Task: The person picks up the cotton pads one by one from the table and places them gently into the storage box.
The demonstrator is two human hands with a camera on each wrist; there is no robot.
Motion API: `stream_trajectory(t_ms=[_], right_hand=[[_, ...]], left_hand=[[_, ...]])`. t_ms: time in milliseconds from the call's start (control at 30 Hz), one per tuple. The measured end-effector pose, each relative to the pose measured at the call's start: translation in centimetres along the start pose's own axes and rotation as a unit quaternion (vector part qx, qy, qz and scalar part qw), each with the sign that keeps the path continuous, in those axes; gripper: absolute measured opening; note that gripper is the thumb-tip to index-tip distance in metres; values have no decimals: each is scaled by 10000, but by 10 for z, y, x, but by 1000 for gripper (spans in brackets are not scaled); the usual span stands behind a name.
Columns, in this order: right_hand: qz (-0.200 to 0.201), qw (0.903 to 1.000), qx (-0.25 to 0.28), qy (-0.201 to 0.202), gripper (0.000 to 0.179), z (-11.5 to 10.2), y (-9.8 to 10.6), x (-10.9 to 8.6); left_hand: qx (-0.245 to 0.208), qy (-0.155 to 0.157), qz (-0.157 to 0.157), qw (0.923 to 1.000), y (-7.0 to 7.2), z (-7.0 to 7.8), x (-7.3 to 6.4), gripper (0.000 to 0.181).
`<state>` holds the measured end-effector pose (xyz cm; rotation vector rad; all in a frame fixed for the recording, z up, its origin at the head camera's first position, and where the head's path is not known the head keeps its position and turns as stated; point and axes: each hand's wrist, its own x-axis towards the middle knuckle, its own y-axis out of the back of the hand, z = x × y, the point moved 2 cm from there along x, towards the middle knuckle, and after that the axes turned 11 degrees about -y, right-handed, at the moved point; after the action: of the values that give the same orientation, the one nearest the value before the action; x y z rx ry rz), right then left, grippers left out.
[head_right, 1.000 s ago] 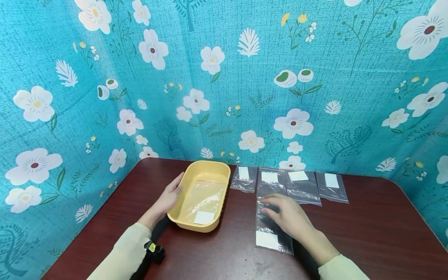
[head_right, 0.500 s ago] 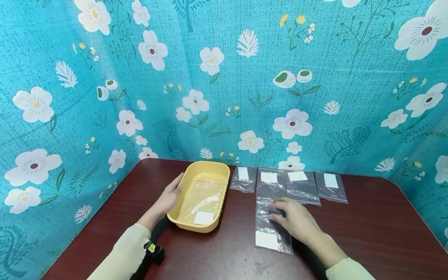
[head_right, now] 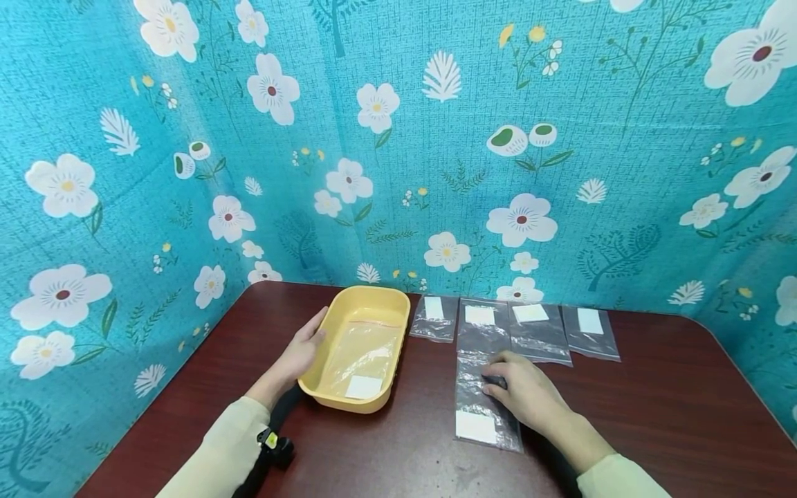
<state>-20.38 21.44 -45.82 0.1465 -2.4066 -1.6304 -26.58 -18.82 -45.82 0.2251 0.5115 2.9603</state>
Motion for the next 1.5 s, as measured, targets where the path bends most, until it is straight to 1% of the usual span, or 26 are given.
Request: stream_trajectory(t_ms=[200,367,500,700,867,1100,1367,1500], right_hand=[[189,9996,82,184,16,2,-1,2],[296,9992,204,185,11,2,0,2],[387,9988,230,196,13,2,-1,3],[390,9989,185,178,15,0,-2,3],[346,9993,92,117,24,0,-4,1],[439,9986,169,236,13,0,-4,2],[610,9975,199,310,14,0,-5,2],[595,9978,156,229,15,0,-6,2]], left_hand=[[-18,-59,-8,10000,0,0,2,53],[-20,-120,-35,9999,0,1,4,54],[-33,-81,-30,10000,0,2,4,54],[-36,15,9,10000,0,2,2,53],[-59,8,15,10000,0,1,2,53],[-50,-93,-6,9999,0,1,1,53],[-128,-102,-14,9999,1,1,1,53],[-141,-51,-11,9999,0,1,1,53]])
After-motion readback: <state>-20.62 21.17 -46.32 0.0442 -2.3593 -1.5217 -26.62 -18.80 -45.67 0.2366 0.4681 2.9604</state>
